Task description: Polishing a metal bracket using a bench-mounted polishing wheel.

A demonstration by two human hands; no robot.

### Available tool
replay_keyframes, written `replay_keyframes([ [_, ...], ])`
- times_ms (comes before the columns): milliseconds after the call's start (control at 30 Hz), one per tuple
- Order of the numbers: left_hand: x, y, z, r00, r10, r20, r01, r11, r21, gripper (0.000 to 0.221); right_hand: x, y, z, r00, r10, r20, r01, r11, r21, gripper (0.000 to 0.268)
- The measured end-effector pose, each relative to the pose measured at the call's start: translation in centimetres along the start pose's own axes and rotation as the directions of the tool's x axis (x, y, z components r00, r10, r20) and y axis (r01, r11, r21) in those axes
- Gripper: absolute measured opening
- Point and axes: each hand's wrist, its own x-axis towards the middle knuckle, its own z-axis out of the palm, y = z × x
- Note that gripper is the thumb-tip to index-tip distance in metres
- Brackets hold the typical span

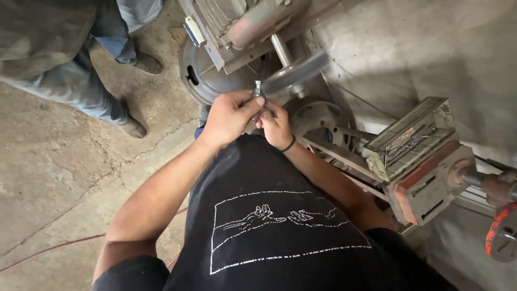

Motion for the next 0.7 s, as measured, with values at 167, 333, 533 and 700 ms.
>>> replay_keyframes([
  [167, -1.1, 0.2, -0.4, 0.999, 0.027, 0.025, -0.027, 1.000, 0.006, 0.026, 0.8, -0.4, -0.6, 0.998, -0.037, 0.050, 0.035, 0.998, 0.045, 0.033],
  [333, -1.4, -1.5, 0.6, 0.995, -0.033, 0.096, 0.076, 0.873, -0.483, 0.030, 1.0, -7.8, -0.8, 0.975, -0.131, 0.180, 0.161, 0.974, -0.162, 0.018],
  [533, -0.5, -5.0, 1.2, 0.998, -0.029, 0.055, 0.056, 0.811, -0.582, 0.023, 0.0, -10.6, -1.6, 0.971, 0.132, 0.200, -0.041, 0.914, -0.404, 0.027],
  [700, -0.8, -3.3, 1.7, 0.999, -0.014, 0.052, 0.043, 0.793, -0.608, 0.023, -0.2, -11.2, -1.1, 0.990, -0.014, 0.143, 0.089, 0.841, -0.533, 0.027],
])
